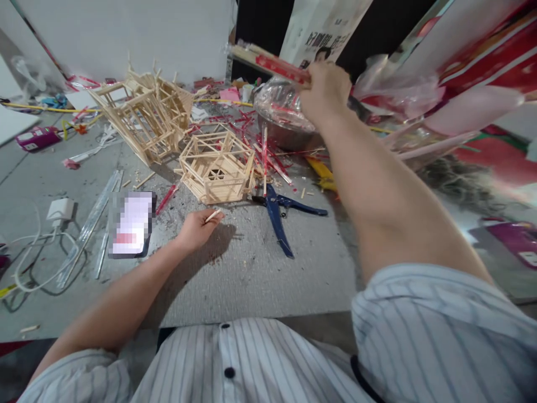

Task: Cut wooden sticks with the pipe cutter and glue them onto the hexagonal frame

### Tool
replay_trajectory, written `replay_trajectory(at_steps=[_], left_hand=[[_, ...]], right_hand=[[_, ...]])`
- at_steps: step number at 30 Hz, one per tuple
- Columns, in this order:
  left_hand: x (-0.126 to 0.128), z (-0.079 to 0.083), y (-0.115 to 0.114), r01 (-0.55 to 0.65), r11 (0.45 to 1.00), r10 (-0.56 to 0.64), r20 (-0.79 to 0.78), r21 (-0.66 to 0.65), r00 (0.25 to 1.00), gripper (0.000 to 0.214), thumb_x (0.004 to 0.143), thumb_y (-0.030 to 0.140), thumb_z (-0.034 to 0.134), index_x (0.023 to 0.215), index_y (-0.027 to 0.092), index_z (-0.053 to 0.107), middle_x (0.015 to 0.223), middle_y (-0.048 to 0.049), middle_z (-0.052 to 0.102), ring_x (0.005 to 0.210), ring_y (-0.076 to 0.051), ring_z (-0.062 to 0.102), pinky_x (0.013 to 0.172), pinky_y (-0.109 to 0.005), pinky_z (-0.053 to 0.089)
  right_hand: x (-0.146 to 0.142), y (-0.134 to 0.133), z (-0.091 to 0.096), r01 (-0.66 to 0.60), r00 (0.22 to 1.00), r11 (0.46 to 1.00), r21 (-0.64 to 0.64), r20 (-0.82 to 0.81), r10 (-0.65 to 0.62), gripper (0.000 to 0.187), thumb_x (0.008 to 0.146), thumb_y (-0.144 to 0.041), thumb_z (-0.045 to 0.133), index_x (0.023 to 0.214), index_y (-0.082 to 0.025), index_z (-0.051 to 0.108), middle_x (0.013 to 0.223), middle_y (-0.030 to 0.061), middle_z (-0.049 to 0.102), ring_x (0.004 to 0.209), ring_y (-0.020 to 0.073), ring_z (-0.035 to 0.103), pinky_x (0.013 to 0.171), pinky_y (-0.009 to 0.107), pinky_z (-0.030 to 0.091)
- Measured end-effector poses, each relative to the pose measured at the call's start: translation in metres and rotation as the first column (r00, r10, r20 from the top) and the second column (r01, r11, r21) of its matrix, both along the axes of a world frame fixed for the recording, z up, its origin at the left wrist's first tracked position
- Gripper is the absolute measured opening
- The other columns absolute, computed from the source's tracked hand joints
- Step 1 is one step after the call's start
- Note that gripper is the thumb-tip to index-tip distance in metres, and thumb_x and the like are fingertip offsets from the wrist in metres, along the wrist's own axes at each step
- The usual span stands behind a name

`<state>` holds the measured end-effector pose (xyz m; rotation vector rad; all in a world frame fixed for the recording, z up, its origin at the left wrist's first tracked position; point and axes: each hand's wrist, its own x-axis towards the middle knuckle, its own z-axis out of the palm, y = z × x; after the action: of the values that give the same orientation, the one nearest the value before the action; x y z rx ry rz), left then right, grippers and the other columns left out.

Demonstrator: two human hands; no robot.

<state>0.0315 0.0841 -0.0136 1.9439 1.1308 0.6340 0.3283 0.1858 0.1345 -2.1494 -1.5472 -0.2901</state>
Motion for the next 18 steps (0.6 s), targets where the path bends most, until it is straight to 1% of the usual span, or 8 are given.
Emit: replay_trajectory(at_steps=[2, 4, 7, 10, 12, 14, 16, 18], left_hand=[[0.000, -0.001, -0.001, -0.008, 0.999, 0.008, 0.003, 0.036, 1.000, 0.037, 0.083, 0.045, 0.046, 0.072, 0.014, 0.063, 0.060, -0.0007, 0.057, 0.061, -0.013, 0.052, 0.058, -0.022, 0.038], [0.000, -0.001, -0.002, -0.008, 0.998, 0.008, 0.007, 0.060, 1.000, 0.037, 0.083, 0.044, 0.046, 0.071, 0.014, 0.063, 0.058, -0.0003, 0.056, 0.060, -0.013, 0.051, 0.057, -0.021, 0.038], [0.000, 0.000, -0.002, -0.003, 0.997, 0.002, 0.014, 0.072, 1.000, 0.036, 0.083, 0.044, 0.046, 0.070, 0.014, 0.062, 0.058, 0.0001, 0.054, 0.060, -0.012, 0.051, 0.056, -0.021, 0.037], [0.000, 0.001, -0.002, -0.001, 0.997, -0.001, 0.028, 0.074, 1.000, 0.036, 0.082, 0.044, 0.046, 0.069, 0.014, 0.062, 0.058, 0.0001, 0.054, 0.060, -0.013, 0.051, 0.056, -0.021, 0.037], [0.001, 0.002, -0.002, 0.004, 0.997, -0.006, 0.031, 0.076, 1.000, 0.036, 0.082, 0.044, 0.047, 0.069, 0.014, 0.062, 0.058, 0.0001, 0.054, 0.060, -0.012, 0.050, 0.056, -0.021, 0.037], [0.001, 0.002, -0.002, 0.013, 0.997, -0.015, 0.025, 0.079, 1.000, 0.036, 0.082, 0.043, 0.046, 0.069, 0.014, 0.062, 0.058, 0.0001, 0.054, 0.059, -0.012, 0.050, 0.057, -0.021, 0.037], [0.001, 0.003, -0.003, 0.021, 0.996, -0.023, 0.019, 0.082, 1.000, 0.035, 0.083, 0.042, 0.046, 0.069, 0.014, 0.062, 0.059, 0.0001, 0.055, 0.060, -0.012, 0.050, 0.057, -0.021, 0.037], [0.001, 0.002, -0.003, 0.024, 0.996, -0.026, 0.022, 0.083, 0.999, 0.034, 0.083, 0.041, 0.046, 0.071, 0.014, 0.063, 0.060, 0.0000, 0.056, 0.061, -0.012, 0.051, 0.058, -0.021, 0.038]], right_hand=[[0.004, 0.000, 0.003, 0.061, 0.997, 0.997, 0.054, -0.040, -0.059, 0.038, 0.091, -0.036, 0.049, 0.116, -0.010, 0.061, 0.123, 0.0193, 0.060, 0.117, 0.0307, 0.054, 0.096, 0.046, 0.040], [0.009, -0.005, 0.014, 0.108, 0.991, 0.982, 0.157, -0.098, -0.094, 0.045, 0.090, -0.042, 0.050, 0.117, -0.008, 0.060, 0.121, 0.0197, 0.061, 0.117, 0.0312, 0.054, 0.094, 0.047, 0.040], [0.013, -0.020, 0.033, 0.070, 0.991, 0.955, 0.288, -0.130, -0.034, 0.054, 0.085, -0.047, 0.055, 0.118, -0.005, 0.059, 0.120, 0.0195, 0.061, 0.116, 0.0312, 0.055, 0.094, 0.045, 0.040], [0.012, -0.037, 0.032, -0.006, 0.984, 0.940, 0.341, -0.166, 0.066, 0.047, 0.087, -0.041, 0.053, 0.107, 0.000, 0.064, 0.103, 0.0174, 0.066, 0.102, 0.0262, 0.060, 0.089, 0.040, 0.042], [0.009, -0.043, 0.015, -0.085, 0.938, 0.968, 0.234, -0.310, 0.157, 0.040, 0.090, -0.035, 0.050, 0.099, 0.000, 0.066, 0.088, 0.0142, 0.067, 0.087, 0.0188, 0.063, 0.082, 0.037, 0.045], [0.008, -0.042, -0.009, -0.205, 0.873, 0.978, 0.044, -0.444, 0.203, 0.036, 0.088, -0.035, 0.055, 0.090, -0.001, 0.067, 0.072, 0.0102, 0.067, 0.069, 0.0119, 0.062, 0.071, 0.032, 0.047], [0.010, -0.032, -0.032, -0.309, 0.737, 0.937, -0.163, -0.663, 0.128, 0.034, 0.090, -0.030, 0.051, 0.091, 0.002, 0.063, 0.080, 0.0150, 0.069, 0.071, 0.0095, 0.064, 0.069, 0.028, 0.046], [0.014, -0.015, -0.044, -0.317, 0.700, 0.920, -0.230, -0.711, 0.064, 0.038, 0.092, -0.030, 0.045, 0.097, 0.004, 0.059, 0.090, 0.0195, 0.068, 0.070, 0.0079, 0.064, 0.067, 0.026, 0.045]])
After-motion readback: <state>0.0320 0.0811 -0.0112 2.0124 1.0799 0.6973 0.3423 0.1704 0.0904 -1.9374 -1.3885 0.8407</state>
